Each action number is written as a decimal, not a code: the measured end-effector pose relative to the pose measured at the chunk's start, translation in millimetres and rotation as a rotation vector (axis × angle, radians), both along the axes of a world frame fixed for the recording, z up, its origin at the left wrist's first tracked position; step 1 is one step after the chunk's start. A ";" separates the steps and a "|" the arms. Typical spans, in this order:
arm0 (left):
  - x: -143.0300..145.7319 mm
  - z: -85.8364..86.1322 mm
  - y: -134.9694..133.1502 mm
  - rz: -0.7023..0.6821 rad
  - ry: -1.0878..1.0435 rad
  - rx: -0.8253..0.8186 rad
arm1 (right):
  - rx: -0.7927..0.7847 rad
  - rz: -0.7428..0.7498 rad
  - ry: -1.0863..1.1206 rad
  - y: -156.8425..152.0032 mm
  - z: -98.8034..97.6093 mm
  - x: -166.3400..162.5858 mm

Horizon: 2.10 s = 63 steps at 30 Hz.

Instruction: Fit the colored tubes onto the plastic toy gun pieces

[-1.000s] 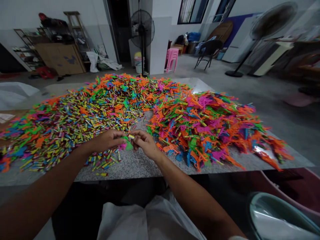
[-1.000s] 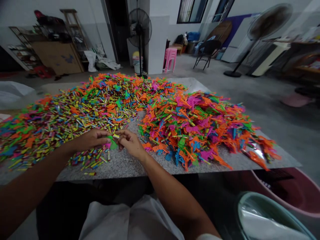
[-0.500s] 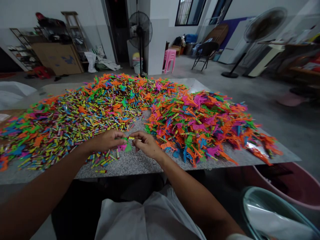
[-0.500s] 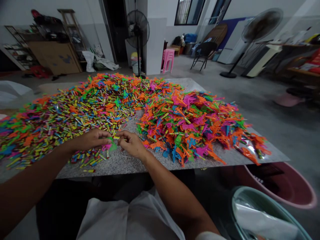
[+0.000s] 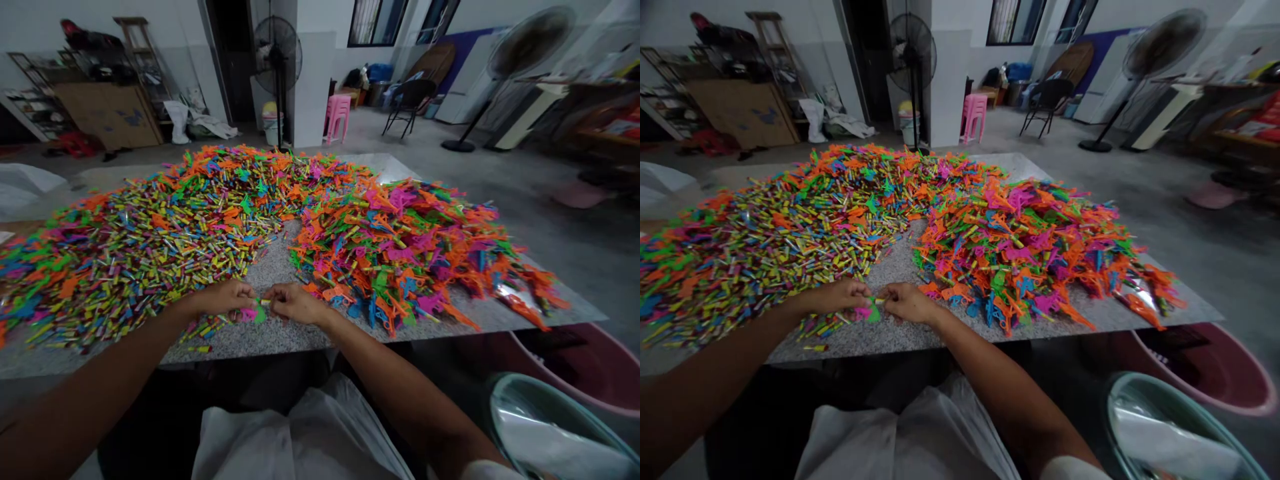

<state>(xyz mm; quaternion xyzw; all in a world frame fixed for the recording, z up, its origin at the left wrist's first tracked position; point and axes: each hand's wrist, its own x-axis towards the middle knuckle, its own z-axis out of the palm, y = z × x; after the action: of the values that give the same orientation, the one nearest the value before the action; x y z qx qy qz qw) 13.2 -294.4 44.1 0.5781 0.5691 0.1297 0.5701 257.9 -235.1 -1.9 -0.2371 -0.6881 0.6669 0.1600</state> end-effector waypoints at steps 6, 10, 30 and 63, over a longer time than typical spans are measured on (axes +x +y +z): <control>-59.1 -14.1 58.8 0.109 0.372 0.389 | 0.080 -0.663 0.178 67.5 18.5 31.7; -120.4 -3.2 121.2 0.307 0.739 0.616 | 0.023 -1.097 0.431 96.0 23.1 35.1; -144.3 -21.2 181.5 0.386 0.804 0.762 | 0.937 -0.063 -0.739 115.3 -36.2 -106.5; 39.9 20.0 -9.3 0.651 -0.411 0.454 | -0.289 -0.418 0.538 4.1 36.7 -33.3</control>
<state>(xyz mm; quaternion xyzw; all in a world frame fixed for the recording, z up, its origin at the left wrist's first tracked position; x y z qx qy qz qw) 53.2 -303.6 64.1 0.4414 0.5535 0.5364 0.4595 224.5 -231.0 34.7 -0.2088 -0.4569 0.7485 0.4329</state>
